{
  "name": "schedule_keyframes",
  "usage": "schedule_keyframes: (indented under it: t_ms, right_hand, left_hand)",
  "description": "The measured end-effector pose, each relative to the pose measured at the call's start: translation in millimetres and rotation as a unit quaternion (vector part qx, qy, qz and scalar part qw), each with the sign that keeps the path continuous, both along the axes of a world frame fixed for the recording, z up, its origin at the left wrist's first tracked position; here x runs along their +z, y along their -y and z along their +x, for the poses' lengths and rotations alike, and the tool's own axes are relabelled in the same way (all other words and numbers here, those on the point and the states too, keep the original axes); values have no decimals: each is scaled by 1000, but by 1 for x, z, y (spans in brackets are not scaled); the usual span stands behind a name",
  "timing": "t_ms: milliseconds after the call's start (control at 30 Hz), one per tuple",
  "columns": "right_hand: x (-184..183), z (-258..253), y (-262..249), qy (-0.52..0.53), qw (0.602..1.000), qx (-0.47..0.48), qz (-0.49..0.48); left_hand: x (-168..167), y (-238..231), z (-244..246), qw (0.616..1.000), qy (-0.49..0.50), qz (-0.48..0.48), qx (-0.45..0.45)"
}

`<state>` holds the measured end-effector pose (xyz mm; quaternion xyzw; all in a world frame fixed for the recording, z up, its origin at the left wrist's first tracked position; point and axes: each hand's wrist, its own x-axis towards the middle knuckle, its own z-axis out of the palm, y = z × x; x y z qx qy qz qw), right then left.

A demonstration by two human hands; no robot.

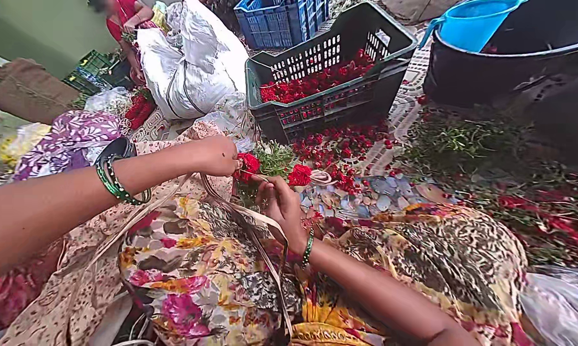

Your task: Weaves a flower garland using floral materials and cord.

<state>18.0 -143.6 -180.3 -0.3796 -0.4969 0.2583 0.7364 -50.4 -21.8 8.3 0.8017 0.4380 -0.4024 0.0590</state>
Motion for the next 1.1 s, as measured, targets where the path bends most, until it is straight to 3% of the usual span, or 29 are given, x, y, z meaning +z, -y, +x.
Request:
schedule_keyframes:
  t_ms: [67, 167, 267, 300, 400, 500, 633, 767, 867, 1000, 1100]
  right_hand:
    - [0, -2, 9, -45, 999, -8, -23]
    - [3, 8, 13, -110, 992, 10, -58]
    - [16, 25, 12, -191, 972, 63, -119]
    - [22, 32, 12, -198, 969, 70, -129]
    - [32, 39, 20, -110, 986, 46, -115]
    - [38, 35, 29, 17, 999, 12, -37]
    - [52, 25, 49, 106, 994, 37, 17]
    - [48, 10, 65, 136, 987, 81, 33]
    - [47, 10, 76, 117, 988, 104, -3]
    - [49, 59, 85, 164, 983, 76, -30]
    - [40, 135, 76, 320, 945, -19, -67]
  left_hand:
    - [-3, 4, 8, 999, -24, -30, -7]
    - [-12, 5, 12, 988, -18, -143, 59]
    - [-32, -19, -14, 907, 94, -386, 138]
    - [-31, -17, -11, 897, 99, -400, 159]
    - [-16, 18, 6, 930, 49, -277, 236]
    - [-31, 18, -6, 923, 67, -286, 248]
    - [-42, 19, -2, 949, 53, -253, 183]
    - [-77, 7, -1, 967, -16, -229, 112]
    - [-53, 21, 17, 948, 24, -264, 177]
    - [-42, 16, 11, 923, 105, -283, 237]
    - [-19, 21, 13, 928, 165, -235, 237]
